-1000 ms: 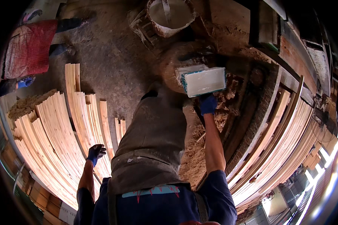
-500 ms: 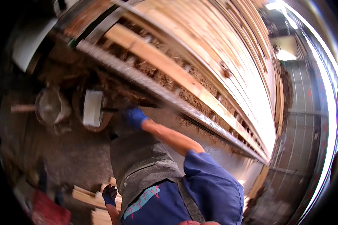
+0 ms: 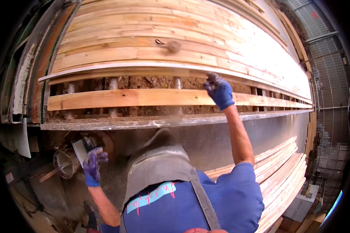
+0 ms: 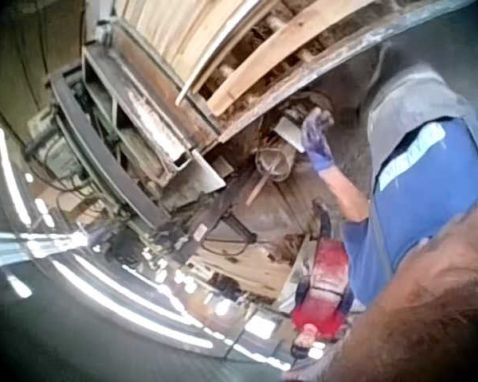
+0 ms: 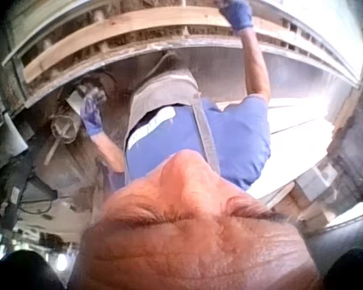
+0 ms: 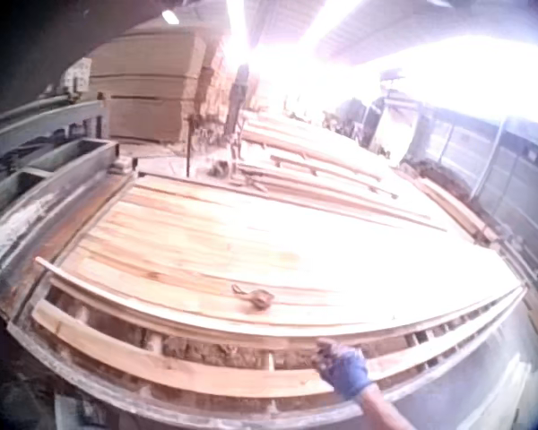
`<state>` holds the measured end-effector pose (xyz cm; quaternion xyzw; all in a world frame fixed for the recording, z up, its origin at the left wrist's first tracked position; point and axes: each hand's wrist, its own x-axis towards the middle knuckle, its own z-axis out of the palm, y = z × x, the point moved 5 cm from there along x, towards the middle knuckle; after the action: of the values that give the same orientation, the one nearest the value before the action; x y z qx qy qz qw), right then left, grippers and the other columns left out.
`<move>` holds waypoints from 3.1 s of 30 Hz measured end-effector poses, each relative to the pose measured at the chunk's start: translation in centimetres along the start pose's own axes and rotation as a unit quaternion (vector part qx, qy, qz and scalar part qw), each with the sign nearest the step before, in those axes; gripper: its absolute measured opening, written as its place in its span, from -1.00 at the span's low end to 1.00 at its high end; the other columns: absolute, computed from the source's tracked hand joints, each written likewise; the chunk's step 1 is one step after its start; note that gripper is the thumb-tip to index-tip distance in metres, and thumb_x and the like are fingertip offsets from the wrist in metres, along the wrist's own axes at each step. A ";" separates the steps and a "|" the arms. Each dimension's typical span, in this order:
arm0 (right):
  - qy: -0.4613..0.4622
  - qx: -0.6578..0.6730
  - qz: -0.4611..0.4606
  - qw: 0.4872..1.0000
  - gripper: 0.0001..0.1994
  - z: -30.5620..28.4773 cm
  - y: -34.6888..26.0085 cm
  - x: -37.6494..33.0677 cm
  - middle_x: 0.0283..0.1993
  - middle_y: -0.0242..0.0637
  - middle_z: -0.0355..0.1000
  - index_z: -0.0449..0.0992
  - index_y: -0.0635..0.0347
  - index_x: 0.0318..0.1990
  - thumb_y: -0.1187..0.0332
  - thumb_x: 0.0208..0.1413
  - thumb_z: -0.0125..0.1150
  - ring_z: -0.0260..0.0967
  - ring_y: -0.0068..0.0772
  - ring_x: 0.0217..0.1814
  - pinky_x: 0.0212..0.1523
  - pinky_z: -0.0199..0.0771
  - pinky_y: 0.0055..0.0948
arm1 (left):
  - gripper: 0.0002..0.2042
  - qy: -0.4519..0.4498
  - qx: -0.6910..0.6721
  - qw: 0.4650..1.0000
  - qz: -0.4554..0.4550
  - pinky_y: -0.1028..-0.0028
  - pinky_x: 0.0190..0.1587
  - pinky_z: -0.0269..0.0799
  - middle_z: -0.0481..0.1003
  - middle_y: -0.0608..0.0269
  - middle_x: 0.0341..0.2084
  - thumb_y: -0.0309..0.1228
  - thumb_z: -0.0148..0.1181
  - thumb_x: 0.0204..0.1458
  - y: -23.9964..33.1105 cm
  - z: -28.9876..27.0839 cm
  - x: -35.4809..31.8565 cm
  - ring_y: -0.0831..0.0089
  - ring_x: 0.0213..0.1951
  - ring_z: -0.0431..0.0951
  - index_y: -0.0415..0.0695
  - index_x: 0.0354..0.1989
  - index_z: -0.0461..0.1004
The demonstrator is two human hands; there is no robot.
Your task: The person arranges long wooden planks on a large metal frame, measuring them with a tape measure and applying a white substance from a container. They use a hammer to secure the planks and a brush to spread the substance along the seams. The person repeatedly picks up planks, positions them, and adjusts the frame components.
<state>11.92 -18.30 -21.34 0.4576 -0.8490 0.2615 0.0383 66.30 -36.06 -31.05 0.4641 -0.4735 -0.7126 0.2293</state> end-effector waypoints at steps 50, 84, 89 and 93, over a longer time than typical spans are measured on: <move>-0.029 -0.174 0.193 0.965 -0.44 -8.9 21.9 0.6 0.01 -0.10 0.45 0.37 0.09 0.15 0.16 -0.05 0.28 0.39 -0.08 0.05 0.08 0.33 -0.13 | -0.33 0.124 0.143 0.955 -0.230 0.29 -0.49 0.41 0.54 0.08 -0.36 0.28 0.04 0.00 3.7 4.6 23.0 0.28 -0.54 0.48 -0.12 -0.01 0.41; -0.476 -0.099 -0.023 0.874 -0.59 -1.8 16.8 9.8 -0.16 -0.16 0.52 0.49 0.02 -0.05 0.36 -0.18 0.25 0.47 -0.09 -0.09 -0.12 0.45 -0.18 | -0.55 -0.133 -0.173 0.962 -0.164 0.34 -0.02 0.42 0.43 0.22 0.03 -0.05 -0.04 0.21 1.0 25.8 18.5 0.35 -0.15 0.47 0.01 0.20 0.31; -0.507 -0.081 -0.037 0.858 -0.53 -2.4 16.8 8.8 -0.15 -0.14 0.51 0.45 0.00 0.02 0.29 -0.16 0.30 0.44 -0.07 -0.05 -0.09 0.43 -0.18 | -0.58 -0.128 -0.216 0.967 -0.041 0.23 0.09 0.38 0.43 0.18 0.04 -0.11 -0.07 0.25 2.8 27.9 18.7 0.28 -0.06 0.47 -0.04 0.20 0.28; -0.557 -0.048 -0.026 0.829 -0.49 -2.8 16.2 9.4 -0.10 -0.16 0.50 0.46 0.06 0.02 0.31 -0.22 0.35 0.42 -0.13 -0.03 -0.08 0.41 -0.21 | -0.62 -0.162 -0.303 0.939 -0.017 0.17 0.13 0.38 0.44 0.14 0.01 -0.15 -0.07 0.26 2.8 26.6 21.1 0.21 0.02 0.45 -0.10 0.13 0.34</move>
<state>-6.92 -16.83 -22.67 0.5449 -0.7258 -0.0794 -0.4123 32.85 -41.16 -34.73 0.2591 -0.2580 -0.8916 0.2670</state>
